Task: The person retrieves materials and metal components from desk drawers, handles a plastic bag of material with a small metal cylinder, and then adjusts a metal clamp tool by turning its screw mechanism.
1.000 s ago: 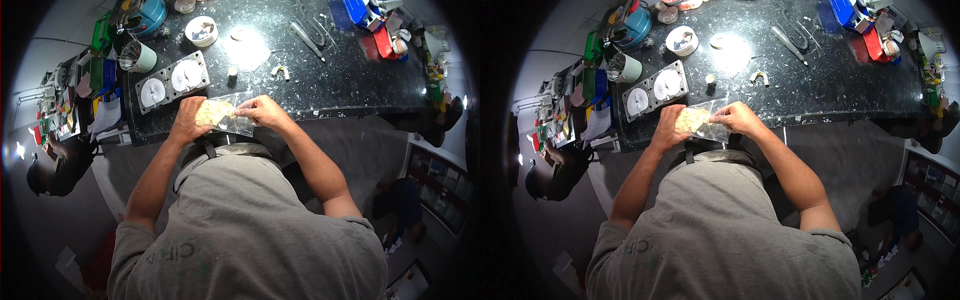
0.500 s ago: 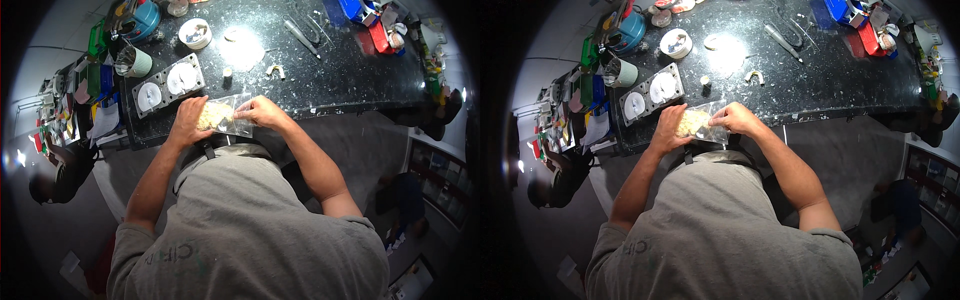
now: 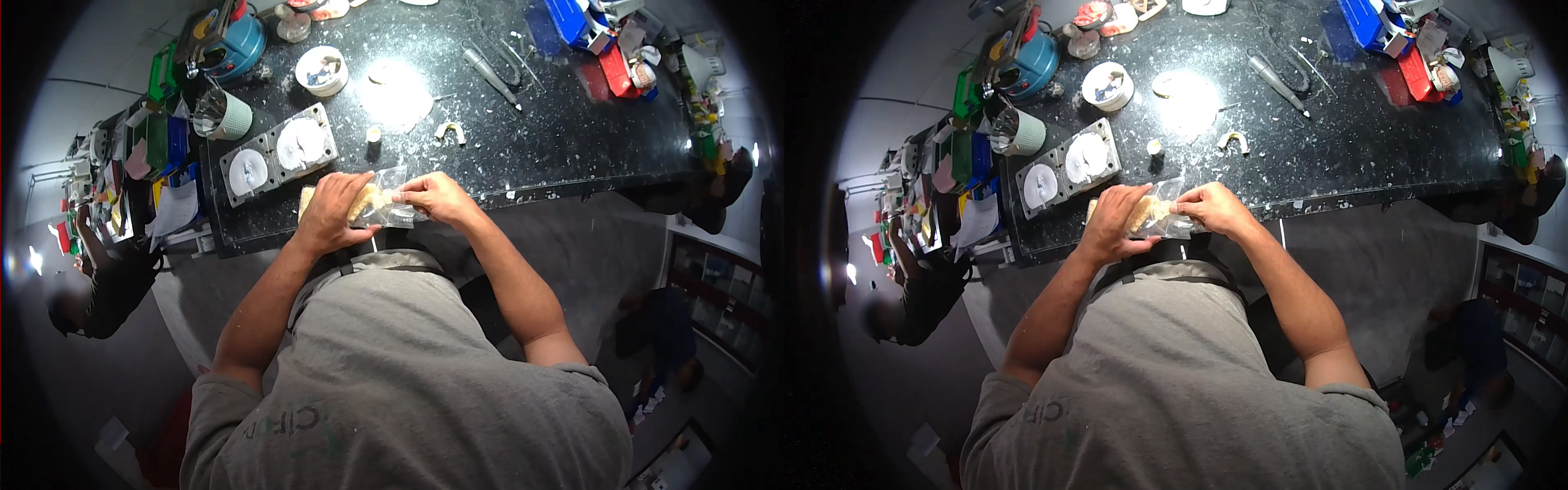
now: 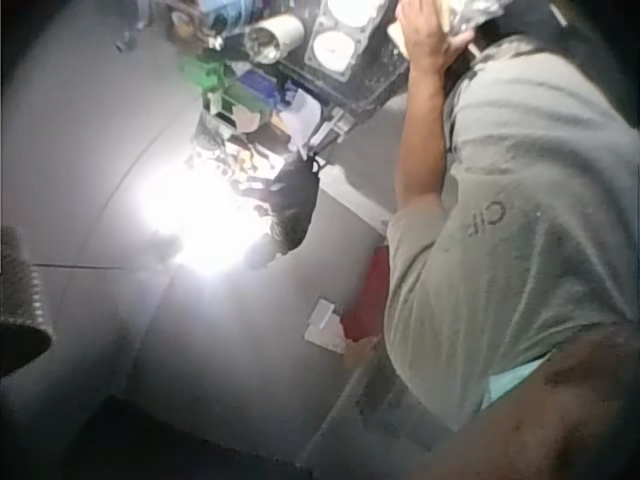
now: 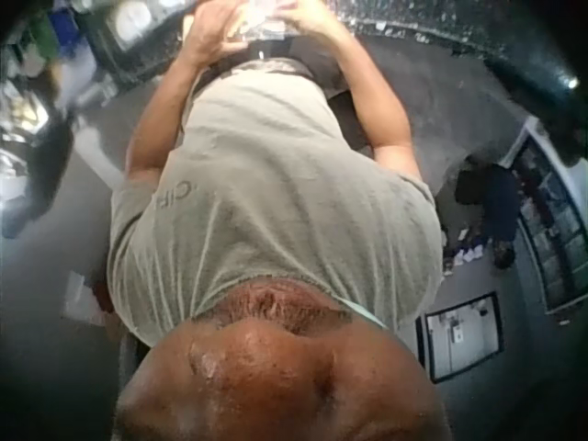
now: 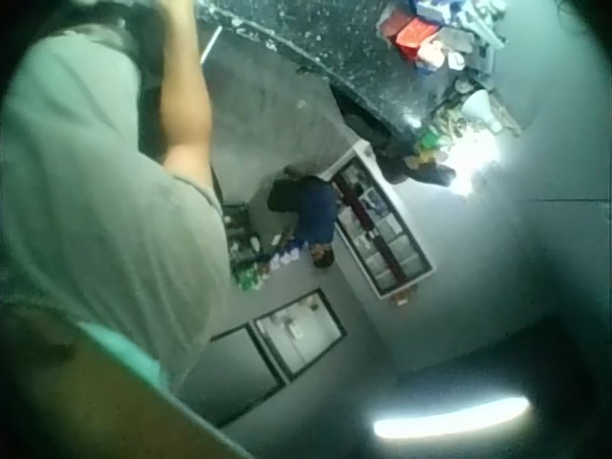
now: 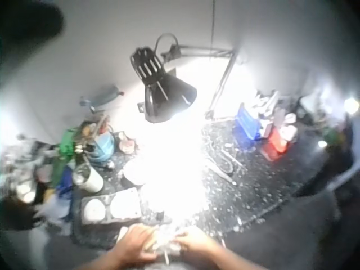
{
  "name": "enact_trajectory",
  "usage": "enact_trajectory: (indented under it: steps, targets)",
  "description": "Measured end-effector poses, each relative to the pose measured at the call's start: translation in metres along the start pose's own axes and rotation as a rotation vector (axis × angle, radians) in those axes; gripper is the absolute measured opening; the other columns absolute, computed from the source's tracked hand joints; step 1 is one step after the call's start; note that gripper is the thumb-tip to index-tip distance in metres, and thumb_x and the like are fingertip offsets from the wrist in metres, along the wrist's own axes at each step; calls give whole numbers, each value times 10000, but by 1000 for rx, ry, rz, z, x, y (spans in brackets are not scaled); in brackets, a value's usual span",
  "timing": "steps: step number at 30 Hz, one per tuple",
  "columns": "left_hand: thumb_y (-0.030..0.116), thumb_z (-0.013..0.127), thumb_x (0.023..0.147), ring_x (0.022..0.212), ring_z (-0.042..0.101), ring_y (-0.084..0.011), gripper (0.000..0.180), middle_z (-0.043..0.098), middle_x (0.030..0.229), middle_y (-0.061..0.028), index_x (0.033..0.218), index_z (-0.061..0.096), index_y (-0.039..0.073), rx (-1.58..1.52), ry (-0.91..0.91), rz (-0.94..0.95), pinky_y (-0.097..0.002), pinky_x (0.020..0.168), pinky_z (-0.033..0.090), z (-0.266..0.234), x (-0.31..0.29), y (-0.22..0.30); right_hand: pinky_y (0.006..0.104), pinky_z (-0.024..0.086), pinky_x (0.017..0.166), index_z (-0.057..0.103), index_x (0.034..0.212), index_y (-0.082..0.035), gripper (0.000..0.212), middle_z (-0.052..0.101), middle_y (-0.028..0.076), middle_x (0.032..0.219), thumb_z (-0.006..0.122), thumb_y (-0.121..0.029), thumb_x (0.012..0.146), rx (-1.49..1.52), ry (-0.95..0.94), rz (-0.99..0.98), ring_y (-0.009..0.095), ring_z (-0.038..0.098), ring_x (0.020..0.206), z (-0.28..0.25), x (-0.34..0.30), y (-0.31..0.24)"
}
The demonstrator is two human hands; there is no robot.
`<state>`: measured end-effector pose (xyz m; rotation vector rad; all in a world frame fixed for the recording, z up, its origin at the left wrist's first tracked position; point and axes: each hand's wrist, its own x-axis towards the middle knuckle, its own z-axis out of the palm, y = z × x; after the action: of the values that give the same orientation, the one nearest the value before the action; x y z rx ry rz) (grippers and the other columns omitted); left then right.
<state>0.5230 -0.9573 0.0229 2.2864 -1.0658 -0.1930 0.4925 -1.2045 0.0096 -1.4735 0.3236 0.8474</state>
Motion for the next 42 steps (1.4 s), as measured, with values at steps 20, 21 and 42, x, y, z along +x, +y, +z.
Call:
enact_trajectory:
  steps: [20, 21, 42]
  targets:
    - [386, 809, 784, 1202, 485, -329, 704, 548, 1289, -158, 1325, 532, 32, 146, 294, -106, -453, 1050, 371, 19, 48, 3, 175, 287, 407, 752, 1080, -30, 260, 521, -94, 600, 740, -234, 920, 125, 267, -176, -16, 400, 473, -40, -41, -35]
    - [370, 801, 792, 1195, 488, -328, 667, 561, 1268, -152, 1307, 545, 31, 162, 311, -171, -451, 1045, 374, 22, 57, 0, 178, 287, 410, 753, 1075, -27, 264, 520, -92, 602, 745, -237, 915, 128, 261, -183, -8, 405, 471, -39, -37, -34]
    - [158, 760, 838, 837, 662, -271, 320, 682, 991, -147, 1120, 677, 31, -286, 350, -317, -360, 764, 533, 5, 68, 10, 197, 274, 426, 760, 1026, -6, 255, 518, -76, 576, 751, -233, 911, 231, 180, -329, 4, 378, 464, -17, -3, -60]
